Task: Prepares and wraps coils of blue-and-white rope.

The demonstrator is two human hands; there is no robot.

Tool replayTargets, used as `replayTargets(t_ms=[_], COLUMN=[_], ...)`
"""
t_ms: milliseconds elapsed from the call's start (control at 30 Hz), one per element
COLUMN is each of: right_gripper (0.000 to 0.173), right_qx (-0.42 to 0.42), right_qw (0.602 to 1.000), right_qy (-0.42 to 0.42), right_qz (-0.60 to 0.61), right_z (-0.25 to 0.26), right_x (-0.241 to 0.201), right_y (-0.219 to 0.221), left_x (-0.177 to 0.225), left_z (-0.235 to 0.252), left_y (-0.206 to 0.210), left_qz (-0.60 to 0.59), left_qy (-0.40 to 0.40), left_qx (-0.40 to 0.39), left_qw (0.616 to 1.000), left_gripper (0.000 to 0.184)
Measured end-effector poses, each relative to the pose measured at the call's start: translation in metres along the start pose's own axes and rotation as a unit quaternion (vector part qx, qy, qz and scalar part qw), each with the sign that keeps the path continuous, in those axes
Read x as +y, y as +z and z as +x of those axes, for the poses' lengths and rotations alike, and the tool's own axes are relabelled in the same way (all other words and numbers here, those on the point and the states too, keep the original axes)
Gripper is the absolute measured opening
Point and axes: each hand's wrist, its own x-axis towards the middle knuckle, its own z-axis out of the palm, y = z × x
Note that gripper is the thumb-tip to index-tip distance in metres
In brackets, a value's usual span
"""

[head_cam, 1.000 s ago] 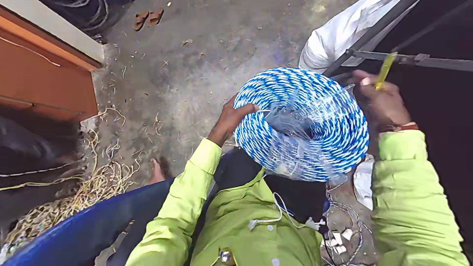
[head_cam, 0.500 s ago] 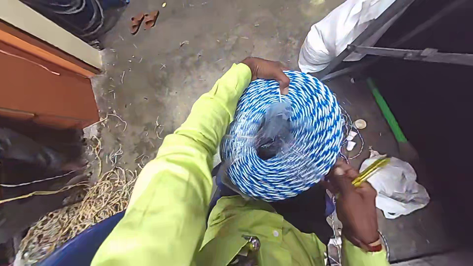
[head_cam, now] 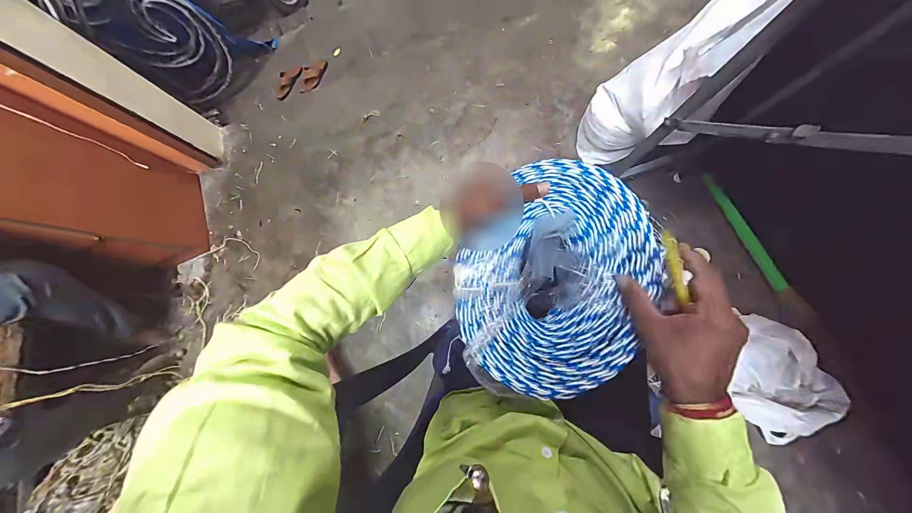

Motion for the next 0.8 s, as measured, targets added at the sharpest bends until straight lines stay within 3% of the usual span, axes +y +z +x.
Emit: replayTargets(t_ms=[100,233,367,433,600,700,800], right_gripper=[0.060,0.041,0.036,0.035,0.039,0.051,0.045], right_qx=[-0.010,-0.066,-0.120,-0.150,-0.128,-0.054,-0.004], right_qw=[0.994,0.993,0.988,0.984,0.987,0.994,0.986], right_qy=[0.053,0.028,0.013,0.001,0.003,0.000,-0.022], right_qz=[0.092,0.090,0.095,0.099,0.094,0.093,0.168], right_z=[0.029,0.078,0.143,0.169,0.157,0.131,0.101], right_x=[0.030,0.034,0.032,0.042,0.043,0.037,0.033], right_y=[0.007,0.009,0.018,0.024,0.022,0.008,-0.014], left_x=[-0.002,-0.006,-0.002,-0.006,-0.014,-0.015,-0.025], left_z=[-0.001,-0.004,-0.034,-0.013,-0.007,-0.035,-0.088], left_y=[0.014,0.034,0.046,0.055,0.043,0.016,0.000], left_qz=[0.009,-0.031,-0.042,-0.068,-0.102,0.120,0.343], left_qy=[0.003,0.006,0.017,0.000,0.024,0.075,0.272], left_qx=[0.033,0.086,0.130,0.156,0.098,0.086,0.117], left_qw=[0.999,0.996,0.990,0.985,0.990,0.986,0.891], left_gripper=[0.070,0.065,0.056,0.060,0.069,0.091,0.063])
